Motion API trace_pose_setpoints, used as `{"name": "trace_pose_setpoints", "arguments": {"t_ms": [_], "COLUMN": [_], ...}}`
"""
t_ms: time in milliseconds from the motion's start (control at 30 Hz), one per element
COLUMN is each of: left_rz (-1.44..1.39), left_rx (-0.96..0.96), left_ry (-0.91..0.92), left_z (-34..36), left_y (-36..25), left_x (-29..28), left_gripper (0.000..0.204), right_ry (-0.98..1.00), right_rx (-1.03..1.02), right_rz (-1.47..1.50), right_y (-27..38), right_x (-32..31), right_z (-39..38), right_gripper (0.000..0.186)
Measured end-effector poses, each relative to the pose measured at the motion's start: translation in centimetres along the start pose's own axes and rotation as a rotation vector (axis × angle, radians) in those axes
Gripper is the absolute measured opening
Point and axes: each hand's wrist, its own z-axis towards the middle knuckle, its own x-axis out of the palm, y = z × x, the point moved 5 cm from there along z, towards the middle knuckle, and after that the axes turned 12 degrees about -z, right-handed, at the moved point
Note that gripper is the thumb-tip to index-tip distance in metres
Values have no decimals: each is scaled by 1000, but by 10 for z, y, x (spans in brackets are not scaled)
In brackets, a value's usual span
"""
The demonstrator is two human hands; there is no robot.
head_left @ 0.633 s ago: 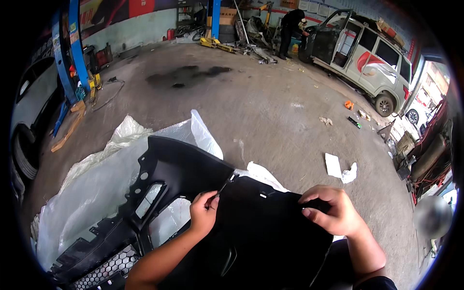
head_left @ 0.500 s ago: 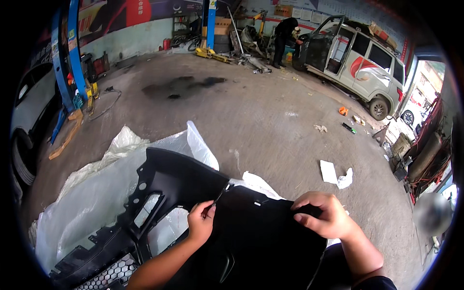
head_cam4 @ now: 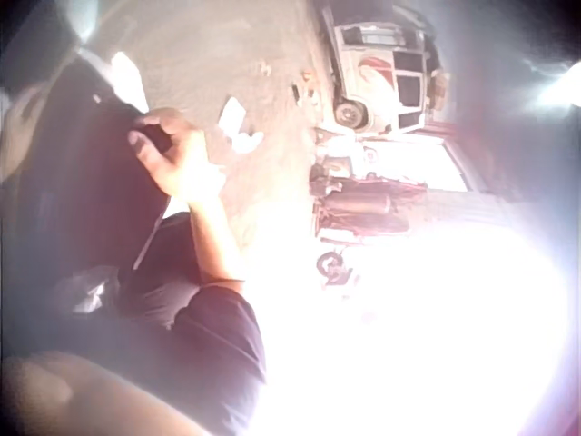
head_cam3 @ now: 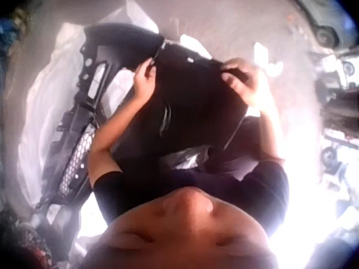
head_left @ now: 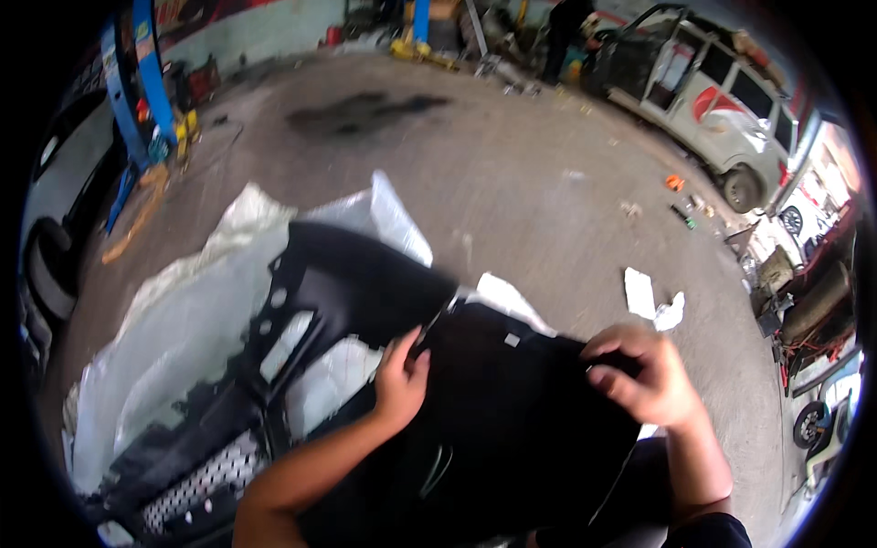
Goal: The person uses a screwdriver to remove clips and fasteners from a black car bumper, then moves to a grey bumper to remove additional clips. The person handles the bumpers and clips by hand, placing removed parts on the floor.
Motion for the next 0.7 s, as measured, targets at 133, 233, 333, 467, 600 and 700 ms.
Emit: {"name": "trace_pose_setpoints", "arguments": {"t_ms": [133, 233, 333, 467, 600, 700], "left_rz": [-47, -107, -89, -20, 70, 189], "left_rx": [-55, -106, -44, -15, 205, 219], "left_ry": [84, 85, 62, -12, -43, 0], "left_z": [-11, -20, -22, -14, 23, 29], "left_y": [2, -2, -2, 0, -3, -6], "left_x": [14, 17, 13, 11, -7, -12], "left_gripper": [67, 75, 74, 58, 24, 17], "right_ry": [-14, -23, -16, 16, 11, -20], "right_rx": [57, 151, 135, 142, 87, 77], "right_rz": [21, 94, 87, 20, 11, 66], "right_y": [-8, -6, -6, -5, -7, -10], "right_x": [5, 9, 10, 7, 5, 4], "right_z": [-3, -4, -4, -4, -5, -6], "right_gripper": [18, 21, 22, 28, 32, 40]}}
